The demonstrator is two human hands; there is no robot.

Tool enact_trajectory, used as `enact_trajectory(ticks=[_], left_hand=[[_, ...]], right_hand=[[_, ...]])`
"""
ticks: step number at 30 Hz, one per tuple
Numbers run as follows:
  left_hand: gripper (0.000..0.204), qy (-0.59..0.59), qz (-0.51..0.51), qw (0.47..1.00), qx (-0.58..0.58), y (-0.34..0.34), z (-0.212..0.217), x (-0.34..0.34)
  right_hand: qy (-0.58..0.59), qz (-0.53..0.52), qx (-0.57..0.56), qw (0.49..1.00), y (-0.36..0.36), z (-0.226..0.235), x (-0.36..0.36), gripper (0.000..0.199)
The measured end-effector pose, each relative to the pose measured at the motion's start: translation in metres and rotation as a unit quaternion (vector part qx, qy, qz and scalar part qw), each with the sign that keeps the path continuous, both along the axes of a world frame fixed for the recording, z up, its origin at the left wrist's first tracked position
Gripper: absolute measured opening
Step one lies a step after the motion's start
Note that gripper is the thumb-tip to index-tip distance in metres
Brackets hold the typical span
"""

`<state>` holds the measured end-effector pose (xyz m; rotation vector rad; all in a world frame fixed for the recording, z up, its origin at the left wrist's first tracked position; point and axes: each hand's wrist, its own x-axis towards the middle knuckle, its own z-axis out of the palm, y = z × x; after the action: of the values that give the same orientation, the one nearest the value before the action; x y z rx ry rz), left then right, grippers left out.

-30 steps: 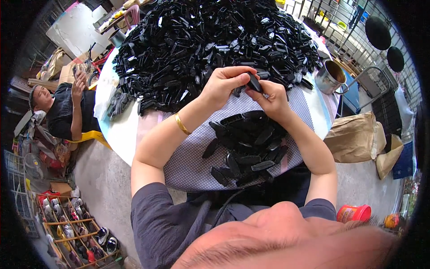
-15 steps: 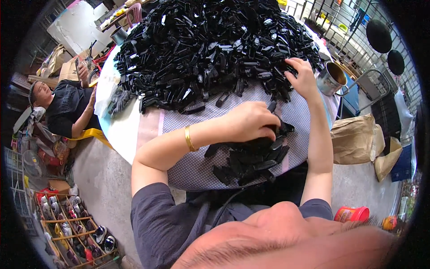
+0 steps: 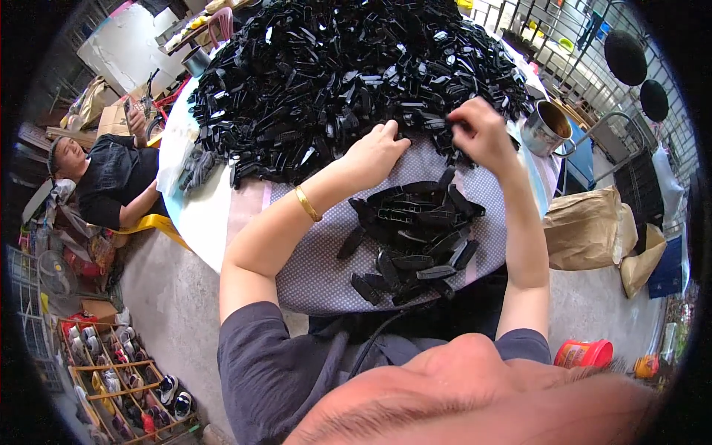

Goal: Inspecting and sorting small black plastic mechanical components on a table in a workspace.

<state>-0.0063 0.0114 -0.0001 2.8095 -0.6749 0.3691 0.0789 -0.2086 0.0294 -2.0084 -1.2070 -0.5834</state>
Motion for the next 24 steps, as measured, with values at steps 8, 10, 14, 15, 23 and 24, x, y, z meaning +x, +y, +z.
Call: enact_trajectory(ticks=[8,10,14,15,23,24], left_hand=[[0.025,-0.028,-0.037,0.994,-0.094,-0.001,0.002,0.007],[0.023,-0.026,-0.036,0.993,-0.106,-0.001,0.003,0.009],[0.02,0.179,0.021,0.92,-0.347,-0.003,0.011,0.012],[0.021,0.251,0.04,0.877,-0.408,-0.003,0.012,0.013],[0.021,0.233,0.068,0.722,-0.648,-0.006,0.009,0.016],[0.025,0.232,0.058,0.731,-0.639,0.0,0.01,0.015]], right_hand=[[0.102,0.092,-0.148,0.979,0.019,-0.021,-0.024,0.023],[0.092,0.134,-0.117,0.98,0.019,-0.023,-0.017,0.024],[0.118,0.11,-0.117,0.98,0.017,-0.017,-0.014,0.019],[0.21,0.118,-0.035,0.97,0.018,-0.017,-0.015,0.019],[0.232,0.036,0.034,0.972,0.025,-0.019,-0.023,0.019],[0.213,0.003,0.025,0.977,0.023,-0.012,-0.024,0.017]])
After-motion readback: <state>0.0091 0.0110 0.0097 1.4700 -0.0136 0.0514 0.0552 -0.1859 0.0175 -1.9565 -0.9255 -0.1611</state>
